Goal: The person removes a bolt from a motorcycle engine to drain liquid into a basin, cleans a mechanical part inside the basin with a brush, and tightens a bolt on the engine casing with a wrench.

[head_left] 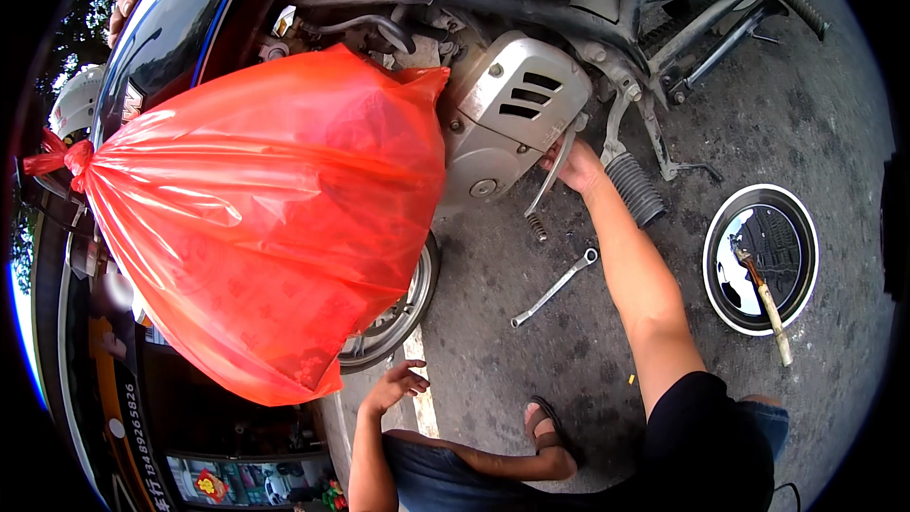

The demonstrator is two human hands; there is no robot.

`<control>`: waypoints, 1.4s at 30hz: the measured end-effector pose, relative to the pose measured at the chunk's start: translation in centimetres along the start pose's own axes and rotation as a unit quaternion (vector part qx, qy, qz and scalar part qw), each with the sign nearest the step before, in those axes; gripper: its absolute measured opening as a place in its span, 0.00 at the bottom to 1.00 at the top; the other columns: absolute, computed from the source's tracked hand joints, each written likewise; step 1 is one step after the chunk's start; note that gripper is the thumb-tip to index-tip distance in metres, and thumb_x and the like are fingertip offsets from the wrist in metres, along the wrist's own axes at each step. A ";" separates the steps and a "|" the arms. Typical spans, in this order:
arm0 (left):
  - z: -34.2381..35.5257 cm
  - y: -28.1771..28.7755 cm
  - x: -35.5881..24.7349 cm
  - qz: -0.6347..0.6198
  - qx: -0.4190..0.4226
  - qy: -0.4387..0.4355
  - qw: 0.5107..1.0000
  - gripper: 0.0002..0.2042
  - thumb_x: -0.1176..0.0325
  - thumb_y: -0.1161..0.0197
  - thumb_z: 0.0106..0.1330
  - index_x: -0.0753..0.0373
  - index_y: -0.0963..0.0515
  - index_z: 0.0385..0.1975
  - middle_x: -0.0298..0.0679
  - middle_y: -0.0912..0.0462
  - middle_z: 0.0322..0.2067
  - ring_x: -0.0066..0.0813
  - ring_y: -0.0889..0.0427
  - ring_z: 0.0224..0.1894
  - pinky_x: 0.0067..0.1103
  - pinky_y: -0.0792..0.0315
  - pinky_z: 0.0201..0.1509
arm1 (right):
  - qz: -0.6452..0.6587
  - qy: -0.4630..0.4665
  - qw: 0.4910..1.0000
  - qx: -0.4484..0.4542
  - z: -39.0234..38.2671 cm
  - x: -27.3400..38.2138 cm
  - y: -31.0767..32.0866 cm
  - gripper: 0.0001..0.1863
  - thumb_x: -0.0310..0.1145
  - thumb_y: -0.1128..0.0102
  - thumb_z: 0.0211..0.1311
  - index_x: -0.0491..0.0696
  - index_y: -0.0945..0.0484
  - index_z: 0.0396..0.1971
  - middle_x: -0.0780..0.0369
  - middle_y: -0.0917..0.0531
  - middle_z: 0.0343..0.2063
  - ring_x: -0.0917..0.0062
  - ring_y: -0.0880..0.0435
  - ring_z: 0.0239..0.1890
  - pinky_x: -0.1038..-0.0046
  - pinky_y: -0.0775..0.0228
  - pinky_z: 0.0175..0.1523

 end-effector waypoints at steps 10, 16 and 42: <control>0.1 0.1 -0.4 0.000 0.003 -0.011 1.000 0.21 0.71 0.51 0.61 0.62 0.36 0.56 0.41 0.19 0.37 0.28 0.21 0.40 0.21 0.29 0.45 | -0.006 -0.035 0.999 0.022 -0.1 0.1 -0.1 0.08 0.35 0.53 0.65 0.49 0.26 0.34 0.64 0.22 0.31 0.76 0.25 0.29 0.74 0.30 0.40; 0.2 0.6 0.8 -0.005 -0.005 0.000 1.000 0.21 0.71 0.52 0.61 0.62 0.36 0.56 0.41 0.20 0.37 0.26 0.21 0.38 0.20 0.29 0.41 | -0.012 -0.043 0.999 0.013 -0.3 0.0 -0.2 0.08 0.35 0.54 0.64 0.49 0.27 0.32 0.63 0.23 0.30 0.75 0.25 0.30 0.72 0.30 0.36; -0.5 0.6 0.0 -0.013 -0.021 0.005 1.000 0.20 0.71 0.50 0.61 0.64 0.35 0.55 0.42 0.20 0.36 0.28 0.21 0.39 0.21 0.29 0.42 | -0.065 0.007 0.998 0.004 -0.6 0.6 -0.3 0.09 0.36 0.52 0.65 0.49 0.25 0.35 0.65 0.22 0.34 0.77 0.24 0.38 0.71 0.30 0.43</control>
Point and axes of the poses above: each hand's wrist, its own z-axis towards the middle knuckle, its own y-axis out of the back of the hand, x = y × z, the point moved 9 cm from there along z, towards the middle knuckle
